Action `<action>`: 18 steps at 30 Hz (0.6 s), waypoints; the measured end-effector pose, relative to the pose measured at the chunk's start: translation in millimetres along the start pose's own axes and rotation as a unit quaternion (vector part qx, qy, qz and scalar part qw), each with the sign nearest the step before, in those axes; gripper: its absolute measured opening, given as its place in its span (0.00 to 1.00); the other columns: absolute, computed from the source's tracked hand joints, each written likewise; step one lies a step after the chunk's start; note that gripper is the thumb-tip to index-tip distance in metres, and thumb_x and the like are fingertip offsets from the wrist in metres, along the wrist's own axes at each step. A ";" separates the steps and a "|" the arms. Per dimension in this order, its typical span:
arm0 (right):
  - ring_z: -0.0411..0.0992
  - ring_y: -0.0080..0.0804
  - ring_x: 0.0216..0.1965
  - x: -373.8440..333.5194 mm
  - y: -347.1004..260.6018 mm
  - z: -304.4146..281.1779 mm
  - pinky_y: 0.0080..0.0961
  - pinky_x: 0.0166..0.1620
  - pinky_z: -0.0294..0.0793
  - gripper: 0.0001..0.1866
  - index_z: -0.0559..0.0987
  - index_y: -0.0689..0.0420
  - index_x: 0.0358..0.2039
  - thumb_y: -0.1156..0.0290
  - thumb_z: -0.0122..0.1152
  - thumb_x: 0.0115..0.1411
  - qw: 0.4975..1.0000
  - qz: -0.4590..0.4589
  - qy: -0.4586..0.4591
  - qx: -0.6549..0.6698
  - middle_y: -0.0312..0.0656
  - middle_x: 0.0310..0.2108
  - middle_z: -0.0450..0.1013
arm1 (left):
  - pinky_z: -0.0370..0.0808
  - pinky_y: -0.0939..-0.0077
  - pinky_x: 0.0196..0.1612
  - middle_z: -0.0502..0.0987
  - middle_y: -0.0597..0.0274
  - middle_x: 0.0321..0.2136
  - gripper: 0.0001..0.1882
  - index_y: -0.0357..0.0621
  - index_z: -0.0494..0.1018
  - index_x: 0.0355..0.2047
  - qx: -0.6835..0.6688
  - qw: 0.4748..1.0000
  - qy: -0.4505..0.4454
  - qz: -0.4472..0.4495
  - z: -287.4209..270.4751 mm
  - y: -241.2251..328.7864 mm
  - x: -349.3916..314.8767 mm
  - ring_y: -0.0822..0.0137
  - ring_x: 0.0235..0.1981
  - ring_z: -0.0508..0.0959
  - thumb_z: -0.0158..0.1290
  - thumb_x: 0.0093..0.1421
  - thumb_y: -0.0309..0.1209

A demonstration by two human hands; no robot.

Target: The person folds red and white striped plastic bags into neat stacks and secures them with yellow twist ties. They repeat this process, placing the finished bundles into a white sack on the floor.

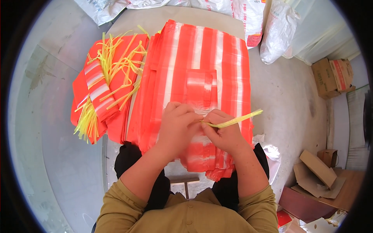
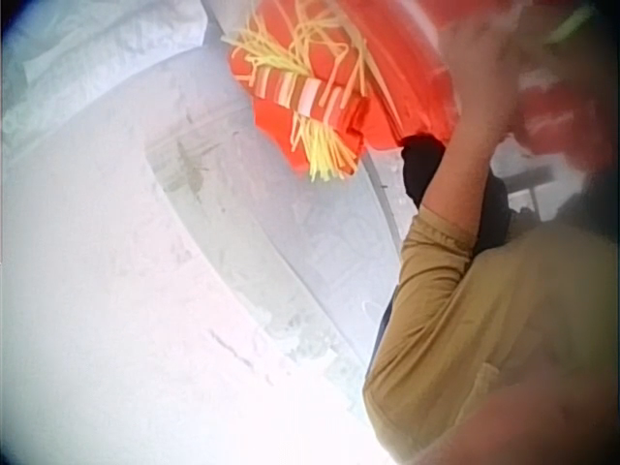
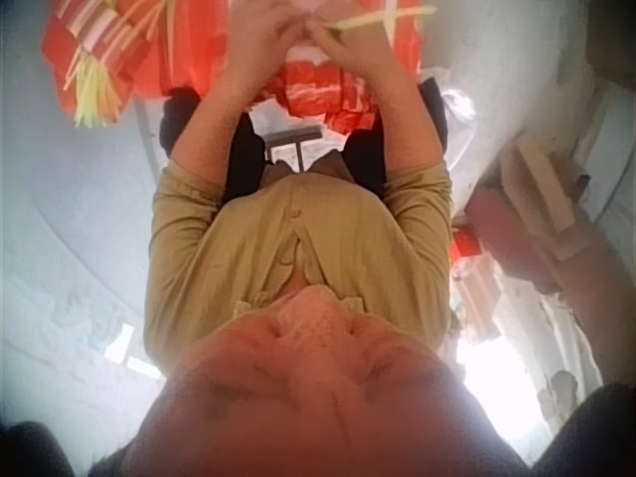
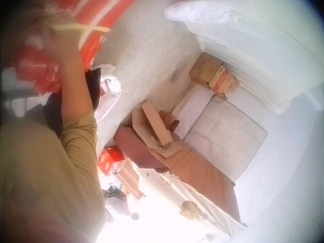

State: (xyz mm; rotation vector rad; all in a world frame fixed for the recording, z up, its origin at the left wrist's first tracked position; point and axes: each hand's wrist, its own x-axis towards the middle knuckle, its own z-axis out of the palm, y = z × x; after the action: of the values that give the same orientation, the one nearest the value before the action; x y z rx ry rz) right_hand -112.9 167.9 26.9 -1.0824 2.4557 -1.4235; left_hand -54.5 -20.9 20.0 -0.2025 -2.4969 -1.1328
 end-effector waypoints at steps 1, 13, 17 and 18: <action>0.71 0.27 0.28 -0.7 -0.7 0.8 0.25 0.31 0.70 0.03 0.78 0.61 0.32 0.79 0.64 0.61 0.999 0.019 0.011 0.027 0.38 0.28 0.72 | 0.72 0.64 0.47 0.79 0.63 0.35 0.11 0.45 0.84 0.36 -0.009 1.000 -0.006 -0.009 -0.4 0.0 0.7 0.56 0.43 0.73 0.68 0.51 0.24; 0.77 0.38 0.37 4.2 -2.5 6.5 0.32 0.38 0.79 0.15 0.82 0.55 0.44 0.81 0.67 0.56 0.995 -0.044 0.059 -0.061 0.41 0.37 0.78 | 0.71 0.61 0.45 0.78 0.60 0.33 0.06 0.41 0.78 0.34 -0.012 0.999 -0.030 -0.038 3.6 -2.3 1.5 0.53 0.40 0.73 0.64 0.59 0.27; 0.77 0.40 0.40 6.0 0.0 12.9 0.33 0.39 0.80 0.18 0.84 0.55 0.46 0.82 0.67 0.54 0.979 -0.112 0.100 -0.138 0.41 0.38 0.78 | 0.72 0.59 0.47 0.79 0.59 0.35 0.08 0.42 0.77 0.35 0.051 0.998 -0.020 0.012 4.5 -0.4 1.4 0.50 0.42 0.75 0.65 0.56 0.25; 0.78 0.41 0.40 5.7 0.8 13.4 0.33 0.39 0.80 0.19 0.84 0.55 0.47 0.82 0.67 0.53 0.978 -0.107 0.108 -0.143 0.41 0.39 0.78 | 0.72 0.58 0.48 0.79 0.60 0.35 0.08 0.42 0.77 0.34 0.054 0.998 -0.019 0.021 3.8 1.9 1.8 0.50 0.42 0.75 0.64 0.56 0.24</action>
State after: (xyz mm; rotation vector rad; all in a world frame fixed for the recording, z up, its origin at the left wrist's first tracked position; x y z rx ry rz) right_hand -111.9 154.9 20.2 -1.3490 2.8424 -1.3310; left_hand -56.7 -16.9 19.7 -0.2486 -2.5664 -0.9828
